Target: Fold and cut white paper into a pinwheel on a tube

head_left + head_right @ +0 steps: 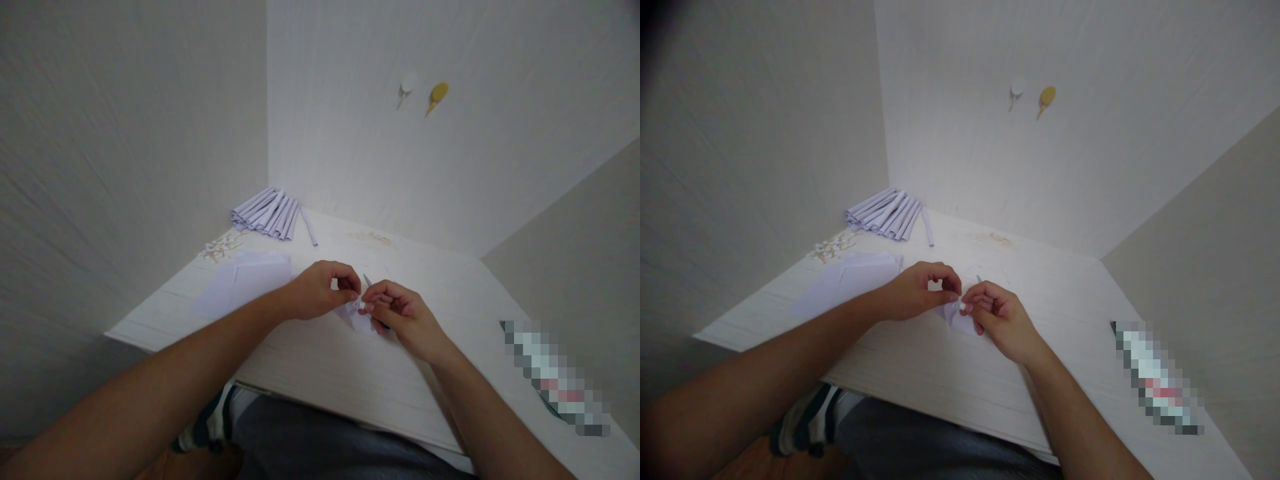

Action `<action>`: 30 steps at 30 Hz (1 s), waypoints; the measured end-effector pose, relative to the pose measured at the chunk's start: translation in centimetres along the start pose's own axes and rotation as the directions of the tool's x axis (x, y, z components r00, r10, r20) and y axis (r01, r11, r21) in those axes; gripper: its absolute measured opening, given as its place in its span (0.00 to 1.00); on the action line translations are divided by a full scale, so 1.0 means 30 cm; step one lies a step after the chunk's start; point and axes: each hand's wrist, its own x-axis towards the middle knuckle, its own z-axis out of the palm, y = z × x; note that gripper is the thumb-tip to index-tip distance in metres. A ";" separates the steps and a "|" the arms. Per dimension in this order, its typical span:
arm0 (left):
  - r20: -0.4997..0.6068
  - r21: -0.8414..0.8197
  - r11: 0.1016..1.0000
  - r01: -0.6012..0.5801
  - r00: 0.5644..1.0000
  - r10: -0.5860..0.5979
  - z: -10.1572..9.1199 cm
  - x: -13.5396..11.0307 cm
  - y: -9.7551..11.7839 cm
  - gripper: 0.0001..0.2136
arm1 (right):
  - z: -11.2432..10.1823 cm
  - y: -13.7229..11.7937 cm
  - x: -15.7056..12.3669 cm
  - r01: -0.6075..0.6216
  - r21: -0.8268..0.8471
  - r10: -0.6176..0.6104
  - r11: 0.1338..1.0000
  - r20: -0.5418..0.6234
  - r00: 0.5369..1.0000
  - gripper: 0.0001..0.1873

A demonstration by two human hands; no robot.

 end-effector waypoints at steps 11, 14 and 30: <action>-0.138 -0.078 0.997 0.028 0.990 -0.038 0.002 0.003 -0.020 0.11 | -0.020 0.010 0.016 -0.023 0.158 0.043 0.987 -0.121 0.992 0.10; -0.277 -0.039 0.999 -0.018 0.961 0.007 -0.005 0.007 -0.031 0.16 | -0.024 0.008 0.017 -0.038 0.200 0.066 0.979 -0.133 0.989 0.10; -0.020 0.240 0.968 0.068 0.998 -0.065 0.070 0.015 -0.059 0.15 | -0.015 -0.012 0.020 0.012 0.319 0.107 0.948 -0.353 0.930 0.16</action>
